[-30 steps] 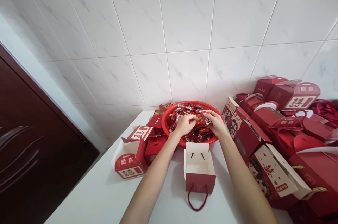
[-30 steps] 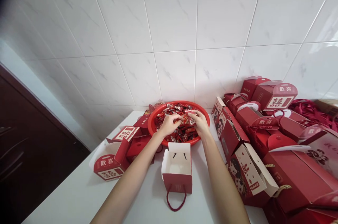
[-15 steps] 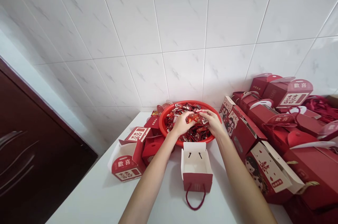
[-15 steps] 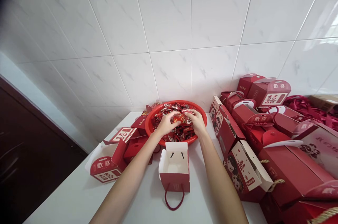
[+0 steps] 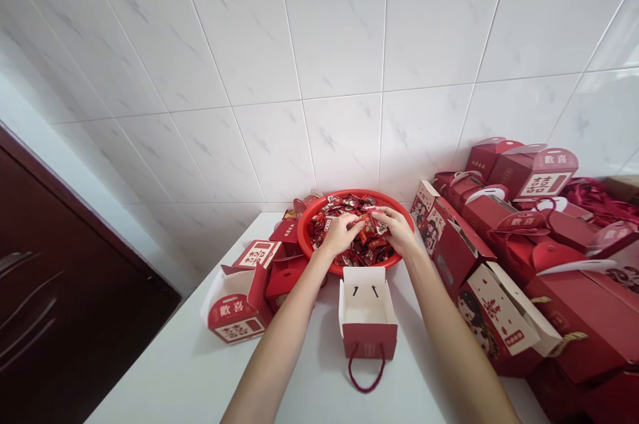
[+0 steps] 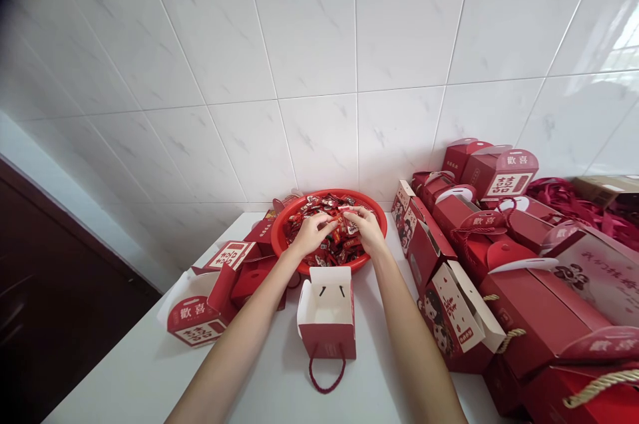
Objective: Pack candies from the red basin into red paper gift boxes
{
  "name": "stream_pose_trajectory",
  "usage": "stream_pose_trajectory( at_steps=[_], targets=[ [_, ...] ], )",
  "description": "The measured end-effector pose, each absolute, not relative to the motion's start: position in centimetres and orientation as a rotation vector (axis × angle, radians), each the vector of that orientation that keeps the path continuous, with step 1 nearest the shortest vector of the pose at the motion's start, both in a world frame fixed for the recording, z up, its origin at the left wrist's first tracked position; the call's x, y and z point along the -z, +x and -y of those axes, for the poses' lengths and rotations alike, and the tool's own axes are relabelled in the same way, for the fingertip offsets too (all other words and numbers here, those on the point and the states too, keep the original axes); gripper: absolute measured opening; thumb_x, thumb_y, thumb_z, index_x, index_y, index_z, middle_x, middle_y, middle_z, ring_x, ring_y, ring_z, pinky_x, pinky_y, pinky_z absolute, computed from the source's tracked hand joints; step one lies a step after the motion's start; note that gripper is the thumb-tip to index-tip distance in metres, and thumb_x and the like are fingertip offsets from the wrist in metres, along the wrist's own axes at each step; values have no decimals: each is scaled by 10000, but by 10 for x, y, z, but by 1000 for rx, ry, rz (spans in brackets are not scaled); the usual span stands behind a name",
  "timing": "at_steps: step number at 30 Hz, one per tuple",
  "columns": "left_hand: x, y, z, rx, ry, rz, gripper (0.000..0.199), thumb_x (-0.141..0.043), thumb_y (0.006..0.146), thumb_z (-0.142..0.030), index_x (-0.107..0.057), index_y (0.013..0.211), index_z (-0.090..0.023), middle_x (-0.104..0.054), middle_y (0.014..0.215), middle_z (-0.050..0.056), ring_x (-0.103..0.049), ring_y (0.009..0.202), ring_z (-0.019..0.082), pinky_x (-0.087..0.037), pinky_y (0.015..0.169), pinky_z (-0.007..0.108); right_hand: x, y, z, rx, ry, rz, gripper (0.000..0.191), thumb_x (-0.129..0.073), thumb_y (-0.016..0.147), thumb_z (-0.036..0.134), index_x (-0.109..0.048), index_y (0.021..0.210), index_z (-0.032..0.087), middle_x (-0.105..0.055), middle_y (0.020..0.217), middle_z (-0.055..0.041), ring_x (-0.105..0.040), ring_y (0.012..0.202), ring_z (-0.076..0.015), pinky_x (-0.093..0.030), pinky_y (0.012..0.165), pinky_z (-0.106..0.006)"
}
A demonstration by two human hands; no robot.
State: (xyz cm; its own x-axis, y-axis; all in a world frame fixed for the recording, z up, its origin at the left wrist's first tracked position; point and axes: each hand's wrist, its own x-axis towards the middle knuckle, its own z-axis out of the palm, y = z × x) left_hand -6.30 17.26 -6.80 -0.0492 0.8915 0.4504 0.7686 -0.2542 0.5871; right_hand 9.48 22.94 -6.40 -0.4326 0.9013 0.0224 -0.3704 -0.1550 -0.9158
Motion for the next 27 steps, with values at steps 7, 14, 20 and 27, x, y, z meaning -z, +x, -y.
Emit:
stream_pose_trajectory(
  at_steps=[7,14,20,27],
  targets=[
    [71,-64,-173,-1124,1923,-1835,224,-590,848,-162,-755,998,-184,-760,1056,66,-697,960,208,-522,918,314,68,94,-237,-1701,-654,1005,329,-856,500,371,-725,761,221,-732,790,-30,-646,730,-212,-482,575,-299],
    [82,-68,-177,-540,1941,-1831,340,-644,752,-102,-779,1023,-255,-788,955,29,-724,879,202,-545,821,268,73,94,-243,-1646,-640,978,278,-823,551,388,-679,746,253,-705,832,-8,-640,914,-251,-546,657,-351],
    [83,-66,-180,-452,1944,-1773,245,-613,708,-88,-798,779,-233,-784,811,3,-718,785,178,-538,777,228,72,95,-241,-1692,-605,977,304,-840,536,387,-658,737,249,-690,826,-1,-630,920,-246,-571,706,-388],
    [83,-66,-178,-497,1912,-1729,487,-652,738,-105,-722,1198,-250,-770,1093,46,-723,938,216,-543,849,281,69,95,-240,-1710,-648,928,271,-834,520,354,-700,728,241,-694,743,0,-630,792,-219,-523,619,-319]
  ],
)
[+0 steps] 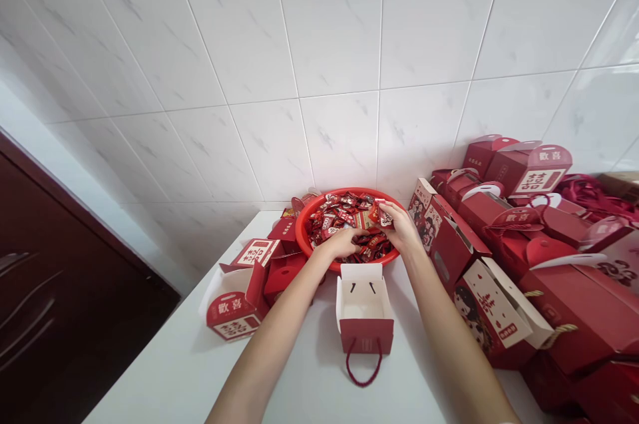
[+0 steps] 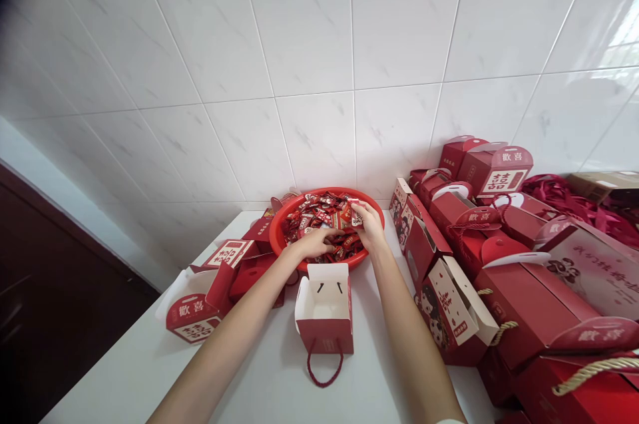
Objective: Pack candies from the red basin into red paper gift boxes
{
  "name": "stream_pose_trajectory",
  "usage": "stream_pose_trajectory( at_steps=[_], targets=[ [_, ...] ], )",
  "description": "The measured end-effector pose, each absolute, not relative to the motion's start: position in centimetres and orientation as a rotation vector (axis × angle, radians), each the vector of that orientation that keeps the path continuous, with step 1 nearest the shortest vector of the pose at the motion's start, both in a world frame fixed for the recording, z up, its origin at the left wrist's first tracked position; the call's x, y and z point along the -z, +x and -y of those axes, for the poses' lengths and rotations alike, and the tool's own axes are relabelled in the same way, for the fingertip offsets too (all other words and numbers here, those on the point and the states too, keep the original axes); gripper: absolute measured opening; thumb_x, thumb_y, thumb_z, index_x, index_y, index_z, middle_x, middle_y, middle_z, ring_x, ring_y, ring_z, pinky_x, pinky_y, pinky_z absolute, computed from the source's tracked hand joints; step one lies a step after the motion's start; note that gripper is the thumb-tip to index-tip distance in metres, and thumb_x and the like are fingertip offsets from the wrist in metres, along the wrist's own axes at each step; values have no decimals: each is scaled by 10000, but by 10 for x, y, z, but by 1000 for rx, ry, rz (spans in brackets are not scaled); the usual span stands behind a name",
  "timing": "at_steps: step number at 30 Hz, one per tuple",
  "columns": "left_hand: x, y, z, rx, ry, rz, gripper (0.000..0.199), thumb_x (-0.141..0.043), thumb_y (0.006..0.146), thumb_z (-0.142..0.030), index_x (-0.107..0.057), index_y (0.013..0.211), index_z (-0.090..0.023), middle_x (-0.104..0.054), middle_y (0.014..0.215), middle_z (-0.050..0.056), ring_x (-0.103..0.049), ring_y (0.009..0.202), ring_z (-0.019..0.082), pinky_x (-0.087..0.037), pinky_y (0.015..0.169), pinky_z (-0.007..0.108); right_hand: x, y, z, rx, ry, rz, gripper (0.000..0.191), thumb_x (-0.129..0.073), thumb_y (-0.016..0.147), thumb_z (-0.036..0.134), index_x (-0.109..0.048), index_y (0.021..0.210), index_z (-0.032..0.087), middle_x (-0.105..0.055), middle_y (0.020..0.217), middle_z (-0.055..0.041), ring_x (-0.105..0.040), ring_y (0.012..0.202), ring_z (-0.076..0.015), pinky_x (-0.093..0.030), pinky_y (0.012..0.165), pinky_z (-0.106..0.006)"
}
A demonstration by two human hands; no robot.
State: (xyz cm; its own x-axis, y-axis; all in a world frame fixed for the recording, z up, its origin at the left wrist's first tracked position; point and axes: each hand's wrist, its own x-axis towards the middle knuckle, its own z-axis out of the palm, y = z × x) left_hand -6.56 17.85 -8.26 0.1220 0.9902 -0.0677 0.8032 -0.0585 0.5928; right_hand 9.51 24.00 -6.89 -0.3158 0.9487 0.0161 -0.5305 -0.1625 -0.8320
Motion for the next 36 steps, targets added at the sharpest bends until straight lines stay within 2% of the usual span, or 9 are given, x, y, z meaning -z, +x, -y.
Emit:
stream_pose_trajectory(
  at_steps=[2,4,12,17,20,24,27,36],
  targets=[
    [82,-65,-178,-474,1934,-1713,519,-658,744,-113,-696,1241,-259,-754,1150,50,-719,962,219,-541,857,284,67,95,-239,-1710,-645,908,270,-842,505,340,-714,718,234,-702,744,-2,-624,763,-207,-509,600,-299],
    [80,-65,-176,-435,1965,-1708,467,-656,748,-118,-724,1190,-254,-753,1152,47,-714,972,220,-535,860,277,66,95,-238,-1711,-637,899,272,-848,496,332,-721,714,232,-709,742,-4,-627,752,-207,-500,589,-292],
    [72,-60,-174,-345,1964,-1733,268,-683,728,-179,-767,983,-182,-773,974,39,-706,822,193,-522,724,236,62,94,-234,-1725,-622,853,263,-858,475,305,-734,692,224,-712,705,8,-606,670,-173,-483,555,-266],
    [72,-59,-175,-443,2006,-1741,150,-655,718,-138,-750,825,-183,-770,873,14,-701,819,181,-508,779,245,63,94,-235,-1731,-626,833,235,-847,483,297,-729,667,213,-705,682,14,-585,633,-156,-482,531,-260],
    [70,-59,-174,-608,2029,-1792,204,-646,691,-97,-732,857,-180,-766,945,27,-698,904,201,-509,854,273,62,94,-234,-1725,-637,834,227,-833,493,290,-734,679,207,-715,704,8,-606,660,-163,-499,553,-268],
    [69,-58,-173,-921,2026,-1826,408,-651,654,-55,-683,1044,-173,-742,1061,46,-681,1012,226,-515,933,321,61,95,-233,-1711,-638,836,215,-823,516,289,-731,698,218,-710,704,17,-624,676,-172,-503,566,-277],
    [68,-59,-173,-1075,2050,-1811,498,-629,633,-11,-655,1102,-178,-723,1124,50,-668,1061,231,-510,985,357,61,95,-233,-1705,-648,840,203,-825,522,286,-705,671,219,-694,683,25,-618,662,-165,-492,560,-274],
    [69,-61,-175,-1201,1975,-1955,405,-666,676,-50,-680,1061,-178,-718,1131,75,-669,1086,245,-503,1020,392,57,95,-231,-1710,-665,841,195,-808,525,276,-700,676,217,-695,667,21,-611,620,-161,-460,530,-269]
  ],
)
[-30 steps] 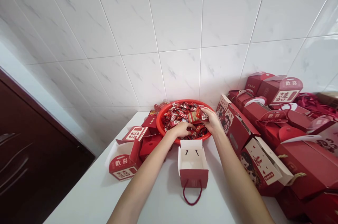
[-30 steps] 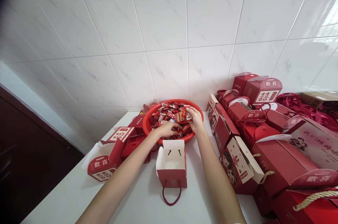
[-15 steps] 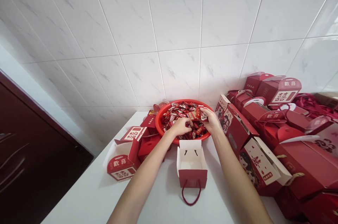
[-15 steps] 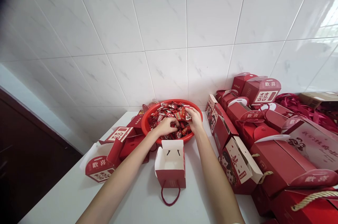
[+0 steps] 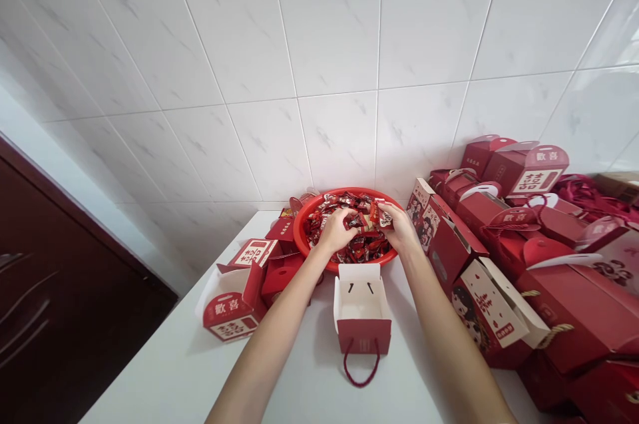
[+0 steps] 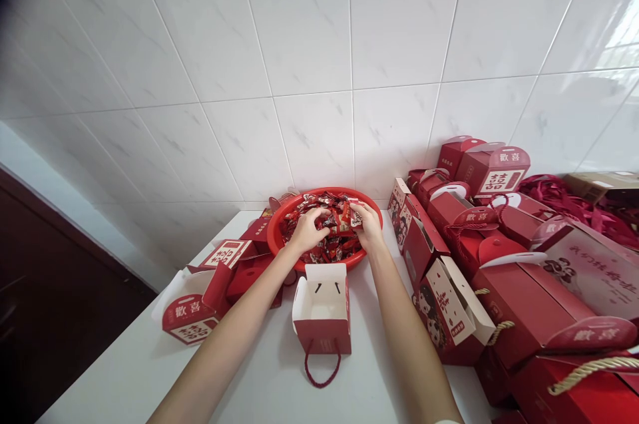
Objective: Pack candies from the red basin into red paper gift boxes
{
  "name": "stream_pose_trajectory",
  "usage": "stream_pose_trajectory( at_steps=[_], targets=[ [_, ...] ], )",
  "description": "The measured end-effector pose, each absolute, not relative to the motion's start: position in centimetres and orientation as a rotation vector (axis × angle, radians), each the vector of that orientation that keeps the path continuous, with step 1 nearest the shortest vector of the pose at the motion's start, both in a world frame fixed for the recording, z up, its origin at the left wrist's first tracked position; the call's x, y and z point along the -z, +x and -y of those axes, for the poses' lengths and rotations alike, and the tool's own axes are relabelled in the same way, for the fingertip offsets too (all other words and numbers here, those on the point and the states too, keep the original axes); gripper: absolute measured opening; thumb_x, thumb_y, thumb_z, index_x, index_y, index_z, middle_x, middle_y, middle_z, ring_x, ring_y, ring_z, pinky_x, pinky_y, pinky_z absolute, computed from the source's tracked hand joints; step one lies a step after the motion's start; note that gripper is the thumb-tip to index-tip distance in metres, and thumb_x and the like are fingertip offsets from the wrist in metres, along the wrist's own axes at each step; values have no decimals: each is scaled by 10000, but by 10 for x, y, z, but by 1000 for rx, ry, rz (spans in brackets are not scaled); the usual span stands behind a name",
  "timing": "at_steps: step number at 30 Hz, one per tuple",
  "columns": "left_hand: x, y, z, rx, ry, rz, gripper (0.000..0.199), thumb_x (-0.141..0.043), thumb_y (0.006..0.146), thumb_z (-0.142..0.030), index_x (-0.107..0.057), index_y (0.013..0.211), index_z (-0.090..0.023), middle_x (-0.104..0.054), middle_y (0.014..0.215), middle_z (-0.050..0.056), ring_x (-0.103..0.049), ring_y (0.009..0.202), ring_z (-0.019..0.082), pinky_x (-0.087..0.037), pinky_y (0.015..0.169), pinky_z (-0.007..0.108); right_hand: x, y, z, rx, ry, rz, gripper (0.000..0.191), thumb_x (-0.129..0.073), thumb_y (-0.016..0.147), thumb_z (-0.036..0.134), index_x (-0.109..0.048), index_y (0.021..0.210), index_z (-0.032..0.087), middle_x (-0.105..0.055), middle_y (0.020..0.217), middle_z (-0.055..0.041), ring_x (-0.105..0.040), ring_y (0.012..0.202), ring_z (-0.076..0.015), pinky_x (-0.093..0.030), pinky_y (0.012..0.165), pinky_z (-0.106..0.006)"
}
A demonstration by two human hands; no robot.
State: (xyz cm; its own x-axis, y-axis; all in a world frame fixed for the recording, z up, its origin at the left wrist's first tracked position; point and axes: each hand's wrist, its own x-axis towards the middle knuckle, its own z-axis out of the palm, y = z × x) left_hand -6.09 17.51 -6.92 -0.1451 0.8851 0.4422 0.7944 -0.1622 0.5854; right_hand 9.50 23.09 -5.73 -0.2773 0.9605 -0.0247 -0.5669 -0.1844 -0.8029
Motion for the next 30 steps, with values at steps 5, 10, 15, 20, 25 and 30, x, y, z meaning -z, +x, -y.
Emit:
stream_pose_trajectory(
  at_steps=[5,10,15,20,25,30],
  targets=[
    [72,-61,-177,-1215,1851,-2034,321,-655,727,-101,-691,1037,-176,-734,1115,82,-681,1060,252,-511,999,398,55,96,-230,-1723,-675,827,196,-808,508,267,-714,671,212,-698,665,21,-612,628,-159,-450,521,-257],
    [72,-63,-177,-1255,1925,-1988,392,-671,687,-71,-686,1056,-204,-724,1109,56,-677,1044,236,-523,980,381,56,95,-230,-1724,-676,815,195,-807,497,261,-707,659,214,-691,654,24,-606,617,-155,-457,516,-256],
    [71,-68,-177,-1438,1986,-2133,344,-669,673,-62,-720,982,-204,-690,1088,74,-625,1107,263,-493,1014,426,57,95,-231,-1712,-661,822,214,-814,502,278,-708,677,215,-690,656,22,-602,609,-156,-458,516,-258],
    [70,-63,-174,-843,2035,-1843,227,-599,744,-88,-771,824,-213,-764,882,14,-704,887,184,-534,906,300,57,95,-230,-1689,-682,842,188,-800,525,278,-695,671,222,-701,680,17,-619,650,-172,-454,537,-268],
    [66,-55,-170,-373,2061,-1764,310,-657,718,-130,-783,984,-225,-782,1006,28,-711,970,213,-525,889,275,60,95,-232,-1678,-680,867,181,-792,550,291,-687,684,231,-697,673,16,-632,666,-184,-443,533,-270],
    [63,-50,-164,-225,2093,-1927,485,-728,655,-225,-734,1139,-254,-750,1113,90,-688,1031,311,-533,830,333,63,95,-234,-1682,-676,887,227,-818,546,316,-693,712,227,-711,694,7,-643,675,-195,-461,539,-278]
  ],
)
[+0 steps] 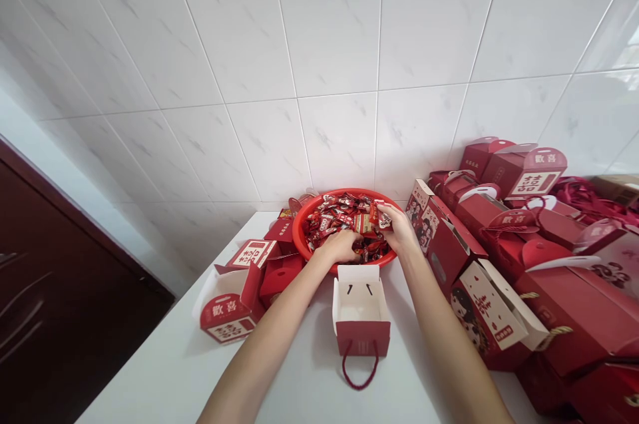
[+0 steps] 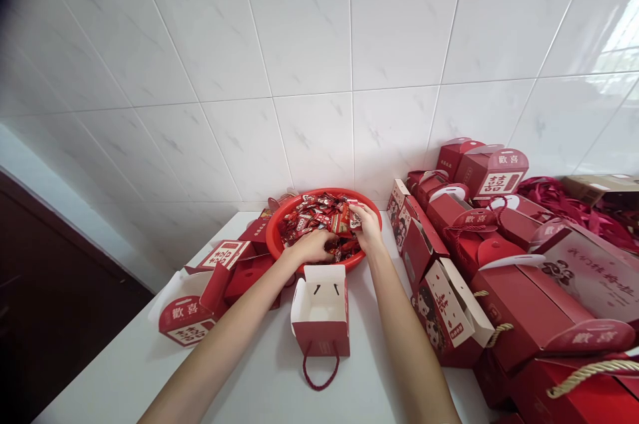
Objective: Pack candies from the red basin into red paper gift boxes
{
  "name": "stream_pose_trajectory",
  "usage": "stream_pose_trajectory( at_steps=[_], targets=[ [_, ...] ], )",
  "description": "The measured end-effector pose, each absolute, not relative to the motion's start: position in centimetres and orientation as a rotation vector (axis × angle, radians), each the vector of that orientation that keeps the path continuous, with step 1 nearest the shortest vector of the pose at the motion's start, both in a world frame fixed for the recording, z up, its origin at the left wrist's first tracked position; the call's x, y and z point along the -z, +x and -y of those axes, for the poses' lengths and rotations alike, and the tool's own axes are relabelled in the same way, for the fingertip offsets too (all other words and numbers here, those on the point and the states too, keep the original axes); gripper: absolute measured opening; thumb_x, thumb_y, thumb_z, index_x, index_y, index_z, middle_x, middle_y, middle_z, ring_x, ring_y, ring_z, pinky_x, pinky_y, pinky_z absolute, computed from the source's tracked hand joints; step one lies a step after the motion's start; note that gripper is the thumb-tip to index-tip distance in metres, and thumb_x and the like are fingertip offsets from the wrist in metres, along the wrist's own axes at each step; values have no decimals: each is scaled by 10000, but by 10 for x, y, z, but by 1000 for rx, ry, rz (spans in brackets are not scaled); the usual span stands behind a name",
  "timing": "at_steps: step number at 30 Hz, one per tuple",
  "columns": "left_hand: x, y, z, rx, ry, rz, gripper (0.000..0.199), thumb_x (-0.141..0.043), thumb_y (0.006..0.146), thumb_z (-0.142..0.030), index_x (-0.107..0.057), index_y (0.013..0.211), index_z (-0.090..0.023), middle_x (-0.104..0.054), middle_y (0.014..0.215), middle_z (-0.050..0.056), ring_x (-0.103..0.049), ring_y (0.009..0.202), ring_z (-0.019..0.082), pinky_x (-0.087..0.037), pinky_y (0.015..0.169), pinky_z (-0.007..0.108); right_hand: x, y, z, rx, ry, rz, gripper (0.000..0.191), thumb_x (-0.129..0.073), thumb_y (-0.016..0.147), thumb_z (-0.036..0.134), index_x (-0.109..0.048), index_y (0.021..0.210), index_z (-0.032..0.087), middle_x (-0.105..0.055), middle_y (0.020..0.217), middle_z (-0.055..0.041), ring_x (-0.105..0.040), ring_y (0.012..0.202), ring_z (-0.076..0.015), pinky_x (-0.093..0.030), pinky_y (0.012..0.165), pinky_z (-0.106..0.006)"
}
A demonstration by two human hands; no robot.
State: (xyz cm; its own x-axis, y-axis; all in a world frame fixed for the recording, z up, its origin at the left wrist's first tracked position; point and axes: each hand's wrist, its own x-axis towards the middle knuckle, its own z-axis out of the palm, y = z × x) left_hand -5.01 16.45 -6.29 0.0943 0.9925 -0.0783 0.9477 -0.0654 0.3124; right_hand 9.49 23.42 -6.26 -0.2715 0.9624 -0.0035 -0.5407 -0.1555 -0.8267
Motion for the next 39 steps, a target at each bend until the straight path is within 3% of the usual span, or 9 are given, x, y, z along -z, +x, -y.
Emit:
stream_pose_trajectory(
  at_steps=[5,10,15,18,23,27,32,36,39],
  targets=[
    [66,-51,-166,-177,2072,-1942,728,-757,632,-265,-616,1346,-285,-698,1238,113,-658,1110,359,-532,872,379,61,95,-233,-1697,-670,864,260,-844,511,309,-711,717,222,-723,715,8,-645,673,-189,-475,549,-277],
    [69,-53,-171,-76,2110,-1823,683,-727,681,-303,-615,1354,-286,-704,1233,104,-649,1136,348,-514,927,392,61,94,-233,-1683,-665,850,236,-830,509,314,-690,675,221,-710,691,15,-628,640,-173,-458,523,-264],
    [72,-53,-173,-18,2072,-1869,780,-739,678,-369,-533,1427,-306,-640,1343,125,-581,1242,377,-487,983,439,61,94,-233,-1690,-659,867,225,-821,503,299,-717,686,218,-723,695,-4,-623,634,-180,-460,520,-266],
    [71,-52,-175,29,2045,-1870,798,-744,661,-393,-539,1424,-279,-655,1312,148,-586,1226,390,-481,983,460,62,94,-233,-1692,-634,875,233,-822,504,304,-725,697,217,-728,705,-10,-622,645,-183,-470,531,-268],
    [63,-48,-177,3,2000,-1842,762,-763,596,-416,-616,1324,-247,-686,1261,145,-649,1115,374,-521,888,407,62,94,-233,-1683,-636,880,248,-824,498,311,-724,708,223,-728,709,-7,-629,648,-189,-472,534,-272],
    [58,-46,-178,78,1970,-1856,647,-732,630,-468,-665,1208,-185,-701,1214,170,-670,1054,372,-538,807,383,61,94,-234,-1694,-649,877,266,-828,493,310,-727,722,221,-716,687,-1,-615,625,-180,-445,498,-259],
    [55,-43,-181,-11,1957,-1843,478,-733,617,-560,-719,922,-192,-761,956,108,-703,925,322,-541,719,317,60,95,-233,-1682,-670,873,243,-829,499,302,-716,700,224,-709,680,9,-608,625,-174,-438,501,-261],
    [55,-28,-189,116,1921,-1885,327,-775,581,-478,-685,700,-187,-725,684,72,-710,753,281,-536,640,292,61,94,-233,-1692,-660,878,266,-832,508,316,-728,735,223,-741,742,-12,-651,701,-209,-448,521,-272],
    [56,-16,-194,195,1916,-1925,253,-768,582,-407,-658,626,-183,-712,645,84,-706,722,280,-536,636,300,62,95,-234,-1693,-637,909,259,-831,526,335,-726,734,222,-751,763,-24,-671,748,-227,-454,534,-272]
  ],
)
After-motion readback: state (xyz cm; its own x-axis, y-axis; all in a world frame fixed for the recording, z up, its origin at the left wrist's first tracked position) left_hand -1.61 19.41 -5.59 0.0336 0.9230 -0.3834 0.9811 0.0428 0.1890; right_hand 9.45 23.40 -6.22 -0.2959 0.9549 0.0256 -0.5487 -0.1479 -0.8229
